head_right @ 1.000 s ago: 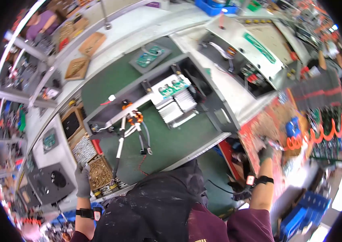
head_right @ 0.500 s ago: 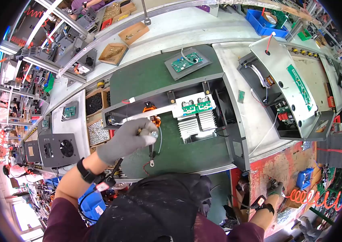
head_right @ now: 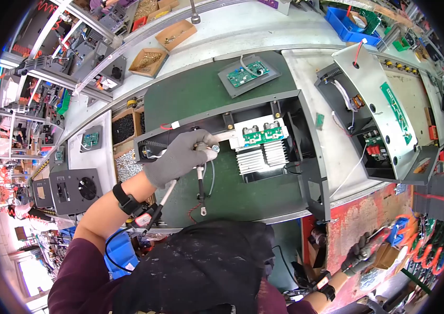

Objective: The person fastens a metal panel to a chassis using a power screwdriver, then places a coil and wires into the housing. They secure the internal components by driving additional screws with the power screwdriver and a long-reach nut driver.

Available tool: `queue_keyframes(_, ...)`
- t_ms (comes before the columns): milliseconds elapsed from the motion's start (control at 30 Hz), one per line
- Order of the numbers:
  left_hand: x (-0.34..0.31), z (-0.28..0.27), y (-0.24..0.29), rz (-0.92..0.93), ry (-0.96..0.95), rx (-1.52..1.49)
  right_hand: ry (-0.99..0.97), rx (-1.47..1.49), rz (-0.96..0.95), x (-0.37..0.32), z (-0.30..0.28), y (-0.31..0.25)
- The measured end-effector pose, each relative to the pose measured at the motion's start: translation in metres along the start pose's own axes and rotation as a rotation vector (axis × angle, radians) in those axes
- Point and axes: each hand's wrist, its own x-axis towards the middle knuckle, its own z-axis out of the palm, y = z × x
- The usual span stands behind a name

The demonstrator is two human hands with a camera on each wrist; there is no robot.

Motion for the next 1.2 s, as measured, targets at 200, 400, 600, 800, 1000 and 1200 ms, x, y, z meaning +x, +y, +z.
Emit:
queue_keyframes(200,-0.018,-0.009,-0.005,0.027,0.037,-0.041,-0.601,0.418,0.022,0.017,0.115,-0.063)
queue_keyframes(400,-0.051,-0.032,0.027,0.125,0.063,0.044,-1.088,0.689,0.263,-0.049,0.343,-0.055)
queue_keyframes(600,-0.038,-0.025,0.051,0.291,0.107,0.037,-1.011,0.331,-0.219,-0.093,0.42,-0.032)
queue_keyframes(800,0.003,0.008,-0.006,0.273,-0.014,0.084,-0.875,0.138,-0.379,-0.093,0.44,0.013)
queue_keyframes(1000,0.016,0.006,-0.018,0.281,0.024,0.108,-0.868,0.062,-0.366,-0.084,0.453,0.053)
queue_keyframes(1200,0.023,0.009,-0.014,0.268,0.105,0.282,-0.882,0.05,-0.287,-0.071,0.454,0.066)
